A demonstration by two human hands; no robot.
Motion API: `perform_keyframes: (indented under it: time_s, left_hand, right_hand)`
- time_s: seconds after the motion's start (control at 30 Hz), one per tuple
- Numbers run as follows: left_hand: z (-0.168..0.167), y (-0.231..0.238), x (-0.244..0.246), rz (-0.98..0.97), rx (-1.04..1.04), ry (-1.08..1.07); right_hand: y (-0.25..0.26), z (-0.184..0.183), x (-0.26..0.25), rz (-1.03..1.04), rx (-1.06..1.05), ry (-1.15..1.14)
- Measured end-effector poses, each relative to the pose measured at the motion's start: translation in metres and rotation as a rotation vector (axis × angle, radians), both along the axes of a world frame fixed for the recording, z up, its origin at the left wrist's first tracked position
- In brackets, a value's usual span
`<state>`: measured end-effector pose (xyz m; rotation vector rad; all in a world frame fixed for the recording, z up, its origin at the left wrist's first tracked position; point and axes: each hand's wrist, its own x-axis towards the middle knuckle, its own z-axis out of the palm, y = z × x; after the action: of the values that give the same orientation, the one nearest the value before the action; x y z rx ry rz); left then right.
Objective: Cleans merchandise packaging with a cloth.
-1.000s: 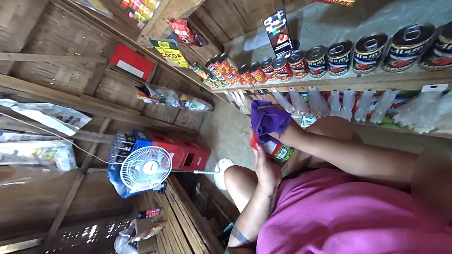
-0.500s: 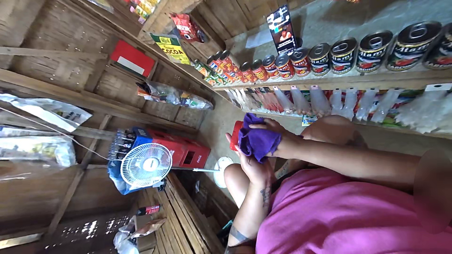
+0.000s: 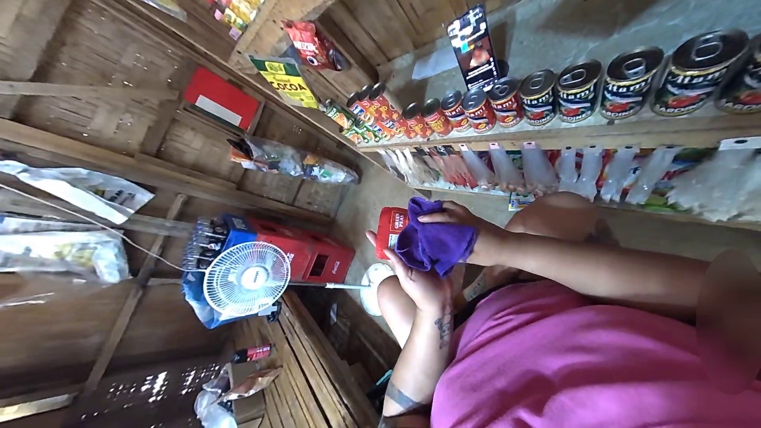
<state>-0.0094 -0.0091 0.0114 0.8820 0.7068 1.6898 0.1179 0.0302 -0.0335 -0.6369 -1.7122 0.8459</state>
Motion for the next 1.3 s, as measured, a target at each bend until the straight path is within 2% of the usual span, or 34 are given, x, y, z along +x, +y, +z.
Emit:
perform_keyframes:
  time_s: [0.37,0.53,0.7,0.83,0.9,1.0,1.1,1.17,1.23,1.3]
  left_hand:
    - [-0.016,-0.010,0.015,-0.030,0.084,0.227]
    - [-0.021,-0.013,0.015,-0.060,0.135,0.308]
    - [-0.029,-0.019,0.015,-0.107,0.184,0.362]
    - [-0.030,-0.021,0.015,-0.136,0.164,0.330]
    - [-0.029,-0.021,0.015,-0.150,0.156,0.315]
    - [-0.026,-0.020,0.016,-0.145,0.156,0.289]
    - [-0.024,-0.018,0.016,-0.138,0.188,0.308]
    - [-0.025,-0.018,0.015,-0.101,0.171,0.312]
    - [-0.027,-0.019,0.013,-0.096,0.164,0.331]
    - [-0.029,-0.021,0.013,-0.110,0.171,0.358]
  right_hand:
    - [-0.008,0.006,-0.001,-0.178,-0.022,0.055]
    - [-0.012,0.012,0.000,-0.182,-0.067,0.094]
    - [-0.009,-0.004,-0.005,-0.274,-0.223,0.223]
    - [-0.004,0.023,0.012,-0.212,-0.408,0.237]
    - [0.000,0.028,0.015,-0.214,-0.432,0.241]
    - [-0.003,0.019,0.010,-0.258,-0.382,0.216]
    - [-0.009,-0.001,-0.002,-0.283,-0.160,0.168]
    - [-0.013,0.009,0.003,-0.192,-0.047,0.080]
    - [-0.013,0.014,0.006,-0.144,-0.003,0.055]
    - [-0.008,0.006,0.002,-0.178,-0.007,0.122]
